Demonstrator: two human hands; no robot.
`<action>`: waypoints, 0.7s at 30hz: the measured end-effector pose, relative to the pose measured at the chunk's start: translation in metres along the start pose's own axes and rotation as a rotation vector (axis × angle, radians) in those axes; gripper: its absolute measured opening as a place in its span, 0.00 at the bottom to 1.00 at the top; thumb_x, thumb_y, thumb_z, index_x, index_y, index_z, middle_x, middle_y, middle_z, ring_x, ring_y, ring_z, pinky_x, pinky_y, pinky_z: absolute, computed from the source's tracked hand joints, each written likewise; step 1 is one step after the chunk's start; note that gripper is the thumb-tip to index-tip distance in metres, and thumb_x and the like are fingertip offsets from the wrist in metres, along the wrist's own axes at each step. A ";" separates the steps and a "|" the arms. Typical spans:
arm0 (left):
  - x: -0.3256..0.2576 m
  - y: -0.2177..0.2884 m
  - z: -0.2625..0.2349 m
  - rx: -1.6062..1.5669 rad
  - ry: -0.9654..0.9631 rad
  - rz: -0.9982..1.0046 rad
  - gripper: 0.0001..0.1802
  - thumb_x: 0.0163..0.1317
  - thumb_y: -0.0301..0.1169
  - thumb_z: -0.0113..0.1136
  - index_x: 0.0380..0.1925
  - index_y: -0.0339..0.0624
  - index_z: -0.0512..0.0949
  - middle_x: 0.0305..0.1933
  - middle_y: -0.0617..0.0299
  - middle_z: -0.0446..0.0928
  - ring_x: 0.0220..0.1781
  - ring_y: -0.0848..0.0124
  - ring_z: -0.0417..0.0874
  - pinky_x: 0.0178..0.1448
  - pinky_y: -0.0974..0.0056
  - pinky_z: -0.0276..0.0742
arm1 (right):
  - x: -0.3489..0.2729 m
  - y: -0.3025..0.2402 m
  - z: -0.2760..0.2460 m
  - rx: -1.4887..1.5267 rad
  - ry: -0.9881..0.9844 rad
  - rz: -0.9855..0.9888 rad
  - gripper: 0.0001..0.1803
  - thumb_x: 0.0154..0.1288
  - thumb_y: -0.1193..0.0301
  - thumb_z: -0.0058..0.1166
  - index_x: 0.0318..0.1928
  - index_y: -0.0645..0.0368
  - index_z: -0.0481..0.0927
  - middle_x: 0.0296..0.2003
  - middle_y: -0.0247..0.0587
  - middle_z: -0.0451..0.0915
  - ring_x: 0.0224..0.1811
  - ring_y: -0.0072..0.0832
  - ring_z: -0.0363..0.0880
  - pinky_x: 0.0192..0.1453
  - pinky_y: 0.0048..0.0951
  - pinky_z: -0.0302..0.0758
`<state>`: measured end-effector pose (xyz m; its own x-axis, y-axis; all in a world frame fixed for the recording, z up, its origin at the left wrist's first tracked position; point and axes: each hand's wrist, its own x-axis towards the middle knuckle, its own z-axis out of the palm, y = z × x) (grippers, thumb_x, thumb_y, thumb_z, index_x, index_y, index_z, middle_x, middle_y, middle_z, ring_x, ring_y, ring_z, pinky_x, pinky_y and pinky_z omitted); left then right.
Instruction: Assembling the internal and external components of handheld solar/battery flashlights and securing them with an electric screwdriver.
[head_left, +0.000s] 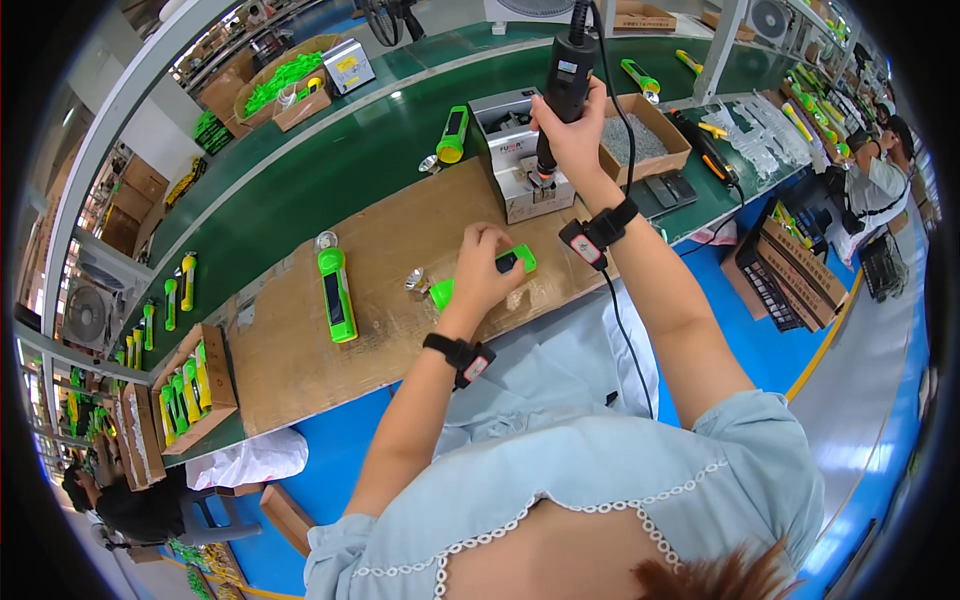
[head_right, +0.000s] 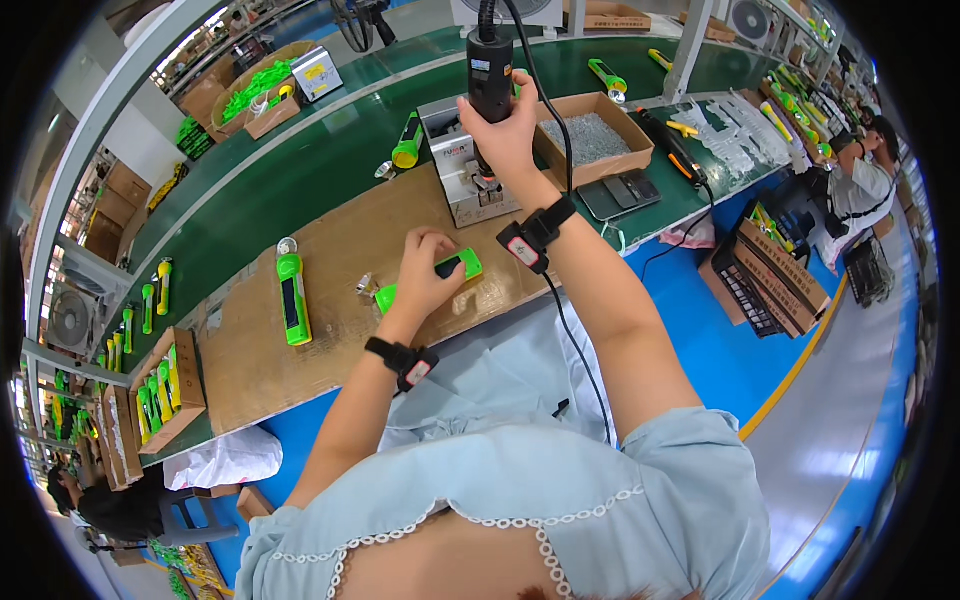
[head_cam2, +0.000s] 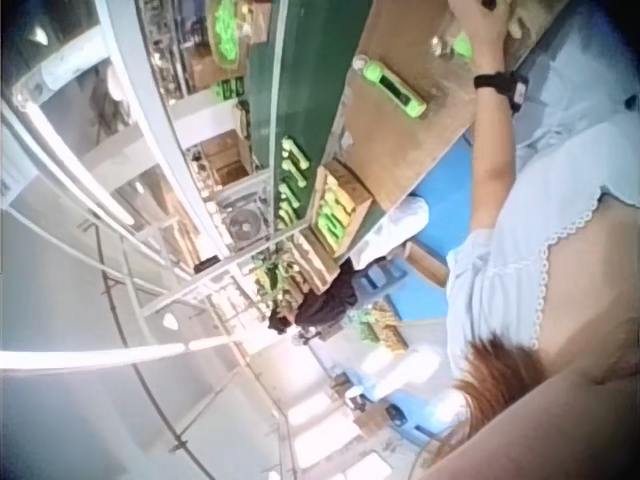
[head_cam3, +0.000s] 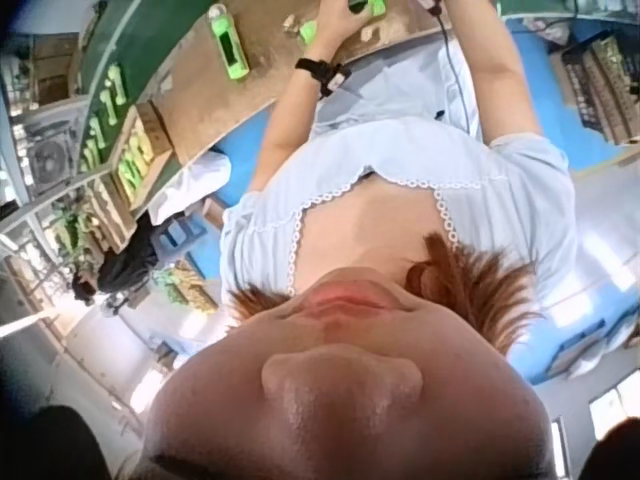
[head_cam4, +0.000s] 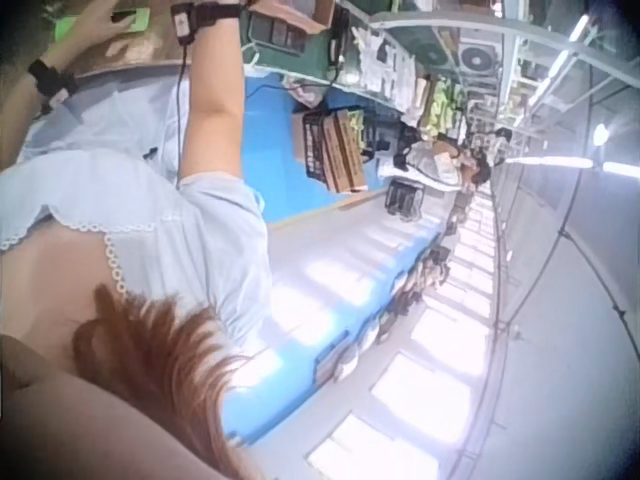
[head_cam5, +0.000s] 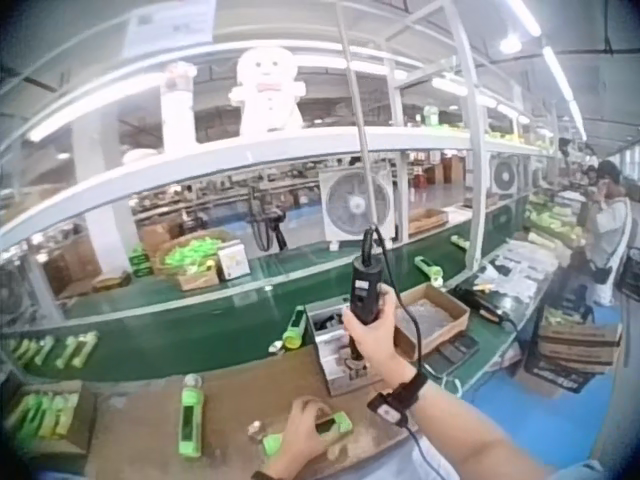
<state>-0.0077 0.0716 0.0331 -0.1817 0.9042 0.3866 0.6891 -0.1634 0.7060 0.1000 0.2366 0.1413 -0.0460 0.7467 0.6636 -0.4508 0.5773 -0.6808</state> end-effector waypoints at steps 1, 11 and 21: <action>-0.007 0.001 -0.006 0.044 0.089 0.092 0.18 0.42 0.31 0.68 0.34 0.39 0.76 0.42 0.52 0.72 0.44 0.55 0.77 0.49 0.56 0.75 | 0.000 0.007 -0.002 0.038 -0.023 0.024 0.26 0.57 0.80 0.60 0.49 0.57 0.57 0.29 0.39 0.75 0.23 0.23 0.77 0.27 0.23 0.75; -0.075 -0.029 -0.067 0.248 -0.044 0.003 0.26 0.49 0.36 0.69 0.46 0.36 0.73 0.47 0.46 0.71 0.54 0.48 0.69 0.60 0.50 0.65 | -0.010 -0.005 -0.002 -0.062 -0.166 0.062 0.29 0.55 0.77 0.62 0.54 0.61 0.59 0.27 0.35 0.74 0.21 0.19 0.74 0.24 0.22 0.72; -0.057 -0.020 -0.034 0.204 -0.134 0.033 0.27 0.48 0.31 0.68 0.50 0.39 0.72 0.47 0.45 0.68 0.52 0.47 0.67 0.58 0.52 0.65 | -0.081 -0.055 0.040 0.218 -0.240 0.236 0.29 0.55 0.81 0.60 0.54 0.59 0.58 0.27 0.35 0.74 0.22 0.21 0.76 0.26 0.23 0.74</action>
<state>-0.0346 0.0098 0.0168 -0.0711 0.9463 0.3155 0.8232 -0.1229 0.5543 0.0931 0.1308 0.1376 -0.3660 0.7369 0.5683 -0.5802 0.2967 -0.7585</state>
